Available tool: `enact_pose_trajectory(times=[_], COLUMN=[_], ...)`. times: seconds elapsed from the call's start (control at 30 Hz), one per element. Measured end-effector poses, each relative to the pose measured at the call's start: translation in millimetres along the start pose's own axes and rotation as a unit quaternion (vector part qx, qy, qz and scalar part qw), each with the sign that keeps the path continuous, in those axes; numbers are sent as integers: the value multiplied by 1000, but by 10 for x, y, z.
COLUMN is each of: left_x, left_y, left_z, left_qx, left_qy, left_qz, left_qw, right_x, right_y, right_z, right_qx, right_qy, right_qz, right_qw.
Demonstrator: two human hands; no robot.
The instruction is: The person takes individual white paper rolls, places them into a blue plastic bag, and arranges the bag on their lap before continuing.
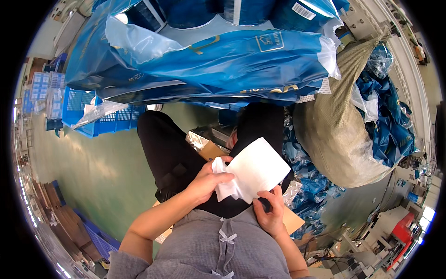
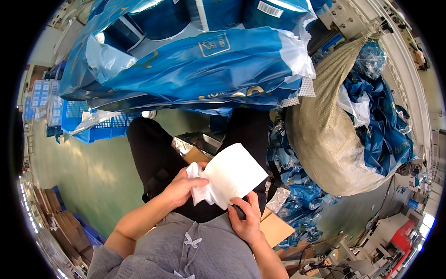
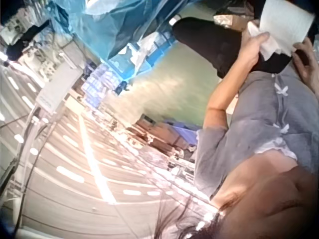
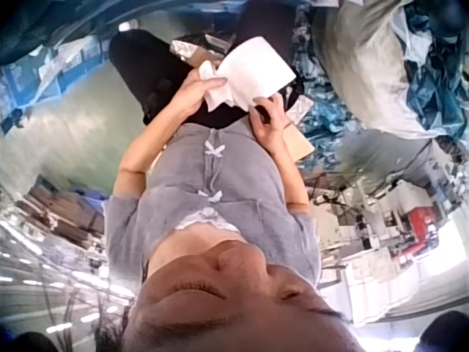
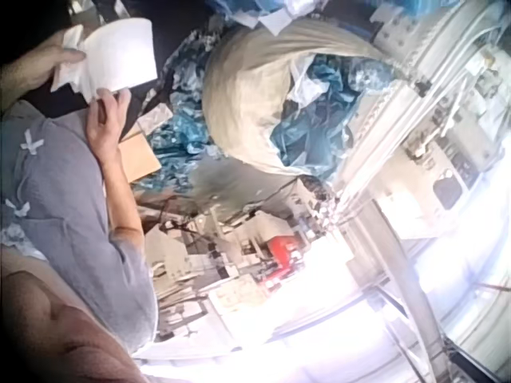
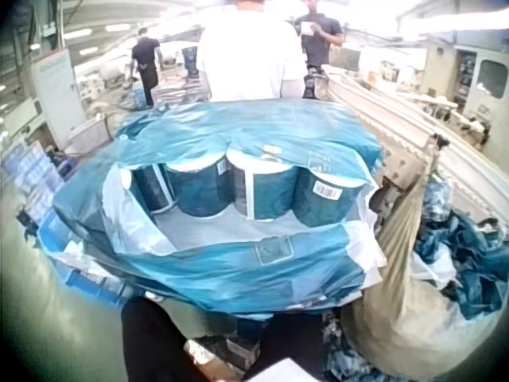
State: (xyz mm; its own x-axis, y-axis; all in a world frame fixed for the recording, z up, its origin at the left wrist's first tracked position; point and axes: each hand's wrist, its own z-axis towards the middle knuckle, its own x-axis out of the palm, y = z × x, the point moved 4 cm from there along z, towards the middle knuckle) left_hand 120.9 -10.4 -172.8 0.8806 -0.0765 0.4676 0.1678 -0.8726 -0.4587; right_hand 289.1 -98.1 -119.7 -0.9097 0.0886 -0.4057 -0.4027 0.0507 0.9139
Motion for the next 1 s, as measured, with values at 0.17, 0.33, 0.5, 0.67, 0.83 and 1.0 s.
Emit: enact_pose_trajectory(times=[0.17, 0.33, 0.5, 0.67, 0.83, 1.0], left_x=[-35, -26, 16, 49, 204, 174], left_y=[4, -58, -103, -147, -249, -201], left_z=[-19, -5, -17, -30, -139, -124], left_qx=[47, 89, 90, 121, 89, 83], left_qy=[37, 95, 100, 53, 28, 22], left_qz=[18, 74, 51, 31, 43, 53], left_qw=[998, 989, 990, 991, 995, 995], right_x=[22, -7, -62, -100, -167, -154], right_y=[-6, -267, -307, -184, -201, -199], right_z=[4, 93, 268, 372, 359, 370], right_qx=[125, 368, 395, 293, 238, 234], right_qy=[-46, -186, -139, -228, -259, -270], right_qz=[242, 442, 579, 499, 421, 394], right_qw=[961, 797, 700, 783, 836, 847])
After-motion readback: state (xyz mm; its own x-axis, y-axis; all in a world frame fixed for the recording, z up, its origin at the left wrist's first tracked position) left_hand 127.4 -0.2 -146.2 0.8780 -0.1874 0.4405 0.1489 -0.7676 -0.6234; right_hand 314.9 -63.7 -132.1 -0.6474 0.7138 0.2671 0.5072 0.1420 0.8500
